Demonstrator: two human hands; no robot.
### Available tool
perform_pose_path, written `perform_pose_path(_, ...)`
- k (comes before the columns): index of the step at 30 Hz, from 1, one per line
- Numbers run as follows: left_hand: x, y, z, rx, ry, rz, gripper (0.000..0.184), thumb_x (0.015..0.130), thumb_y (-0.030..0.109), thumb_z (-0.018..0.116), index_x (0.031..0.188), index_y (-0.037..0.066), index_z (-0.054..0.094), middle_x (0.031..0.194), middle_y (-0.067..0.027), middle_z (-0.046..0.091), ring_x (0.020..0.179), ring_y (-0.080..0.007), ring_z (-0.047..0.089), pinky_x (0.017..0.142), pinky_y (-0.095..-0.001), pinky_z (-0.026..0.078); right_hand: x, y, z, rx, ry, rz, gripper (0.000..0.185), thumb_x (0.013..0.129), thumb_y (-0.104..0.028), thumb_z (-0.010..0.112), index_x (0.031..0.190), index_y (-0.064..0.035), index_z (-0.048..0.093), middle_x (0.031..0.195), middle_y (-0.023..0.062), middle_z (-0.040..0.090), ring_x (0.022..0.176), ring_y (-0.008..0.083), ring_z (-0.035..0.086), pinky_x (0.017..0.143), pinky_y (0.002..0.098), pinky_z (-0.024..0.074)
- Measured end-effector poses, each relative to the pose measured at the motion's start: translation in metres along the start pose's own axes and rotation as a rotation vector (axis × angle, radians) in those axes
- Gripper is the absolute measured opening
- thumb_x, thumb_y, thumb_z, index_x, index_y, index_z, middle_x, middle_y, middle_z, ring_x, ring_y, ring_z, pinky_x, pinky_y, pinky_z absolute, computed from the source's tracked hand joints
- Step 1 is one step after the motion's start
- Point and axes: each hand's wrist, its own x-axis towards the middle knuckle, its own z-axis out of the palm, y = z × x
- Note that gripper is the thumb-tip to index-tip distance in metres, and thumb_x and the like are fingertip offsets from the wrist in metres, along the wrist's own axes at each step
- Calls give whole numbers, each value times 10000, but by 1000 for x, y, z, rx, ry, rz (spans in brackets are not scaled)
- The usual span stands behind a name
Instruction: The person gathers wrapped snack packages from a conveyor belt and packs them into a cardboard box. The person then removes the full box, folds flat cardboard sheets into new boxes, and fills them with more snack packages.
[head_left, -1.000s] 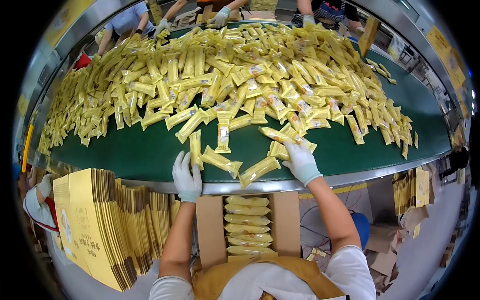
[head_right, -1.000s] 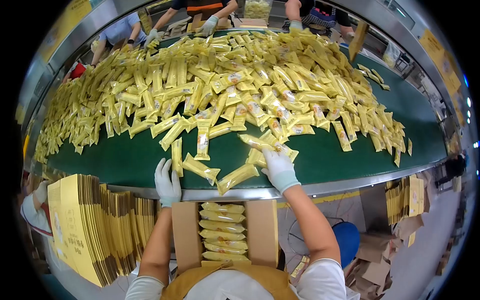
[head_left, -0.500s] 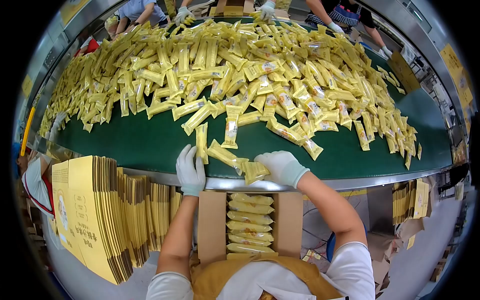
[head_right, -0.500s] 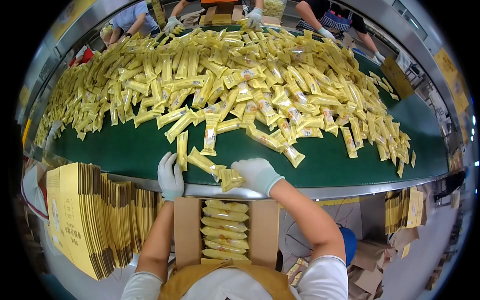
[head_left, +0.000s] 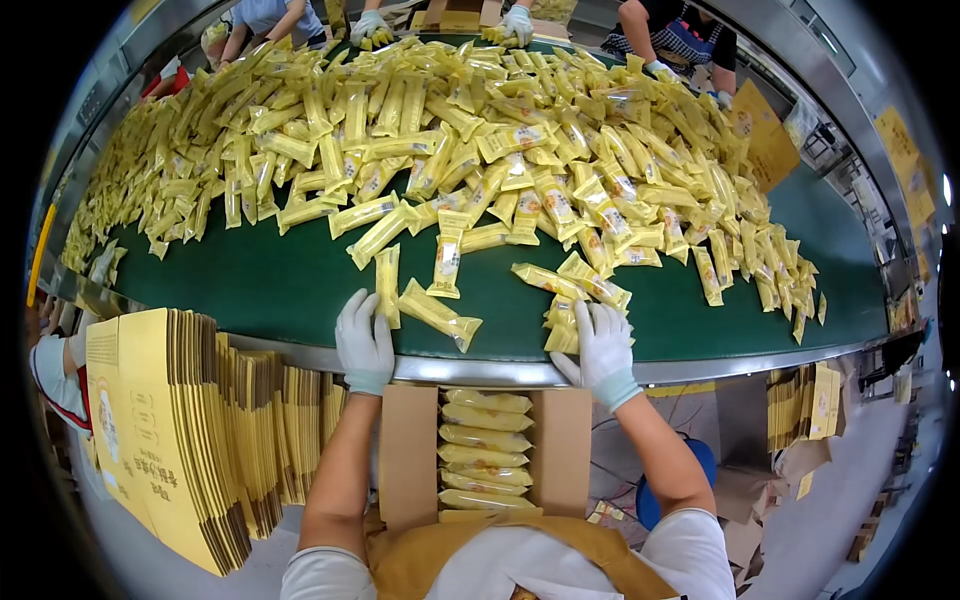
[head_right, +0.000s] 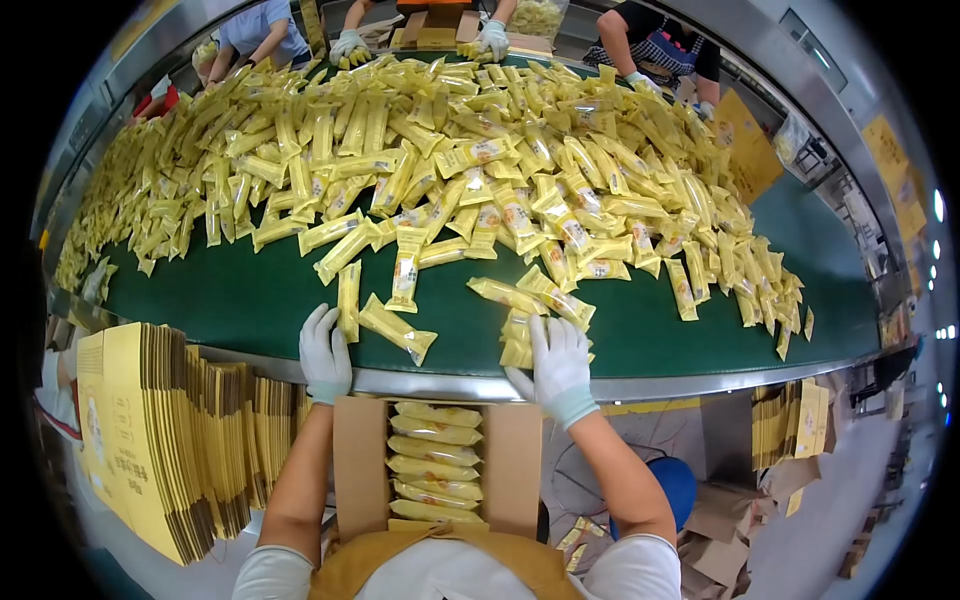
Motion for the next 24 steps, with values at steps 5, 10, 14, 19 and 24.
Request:
perform_pose_path(5,-1,0,0,0,6,-4,308,943,138,575,1223,25,635,1303,-189,593,1161,-389,565,1009,-468,434,11,15,-13,49,-347,45,1034,656,-462,861,1455,11,405,1288,172,540,1196,354,492,1043,457,380)
perform_pose_path(10,0,-1,1,14,5,3,304,935,129,581,1216,23,632,1301,-191,594,1155,-391,569,1008,-469,436,46,7,-41,141,-617,-21,967,600,-575,849,1323,11,585,1269,191,594,1146,365,528,1015,430,411)
perform_pose_path(14,0,0,-1,-8,4,-11,300,931,127,587,1208,23,635,1294,-193,600,1155,-392,569,1012,-468,435,99,-2,-55,398,-615,49,892,616,-638,802,1201,17,645,1239,235,596,1139,379,529,1020,429,415)
perform_pose_path(19,0,-1,0,-10,3,-13,297,928,125,592,1203,23,637,1285,-191,606,1151,-393,571,1012,-468,435,128,12,1,429,-556,127,914,633,-655,791,1205,35,610,1218,242,591,1155,390,546,1007,390,450)
perform_pose_path(24,1,-1,0,-18,12,-13,297,925,129,598,1200,24,638,1289,-188,607,1150,-391,573,1011,-469,435,110,-14,-8,252,-648,50,888,630,-629,805,1204,18,604,1258,247,588,1135,410,550,1018,399,445)
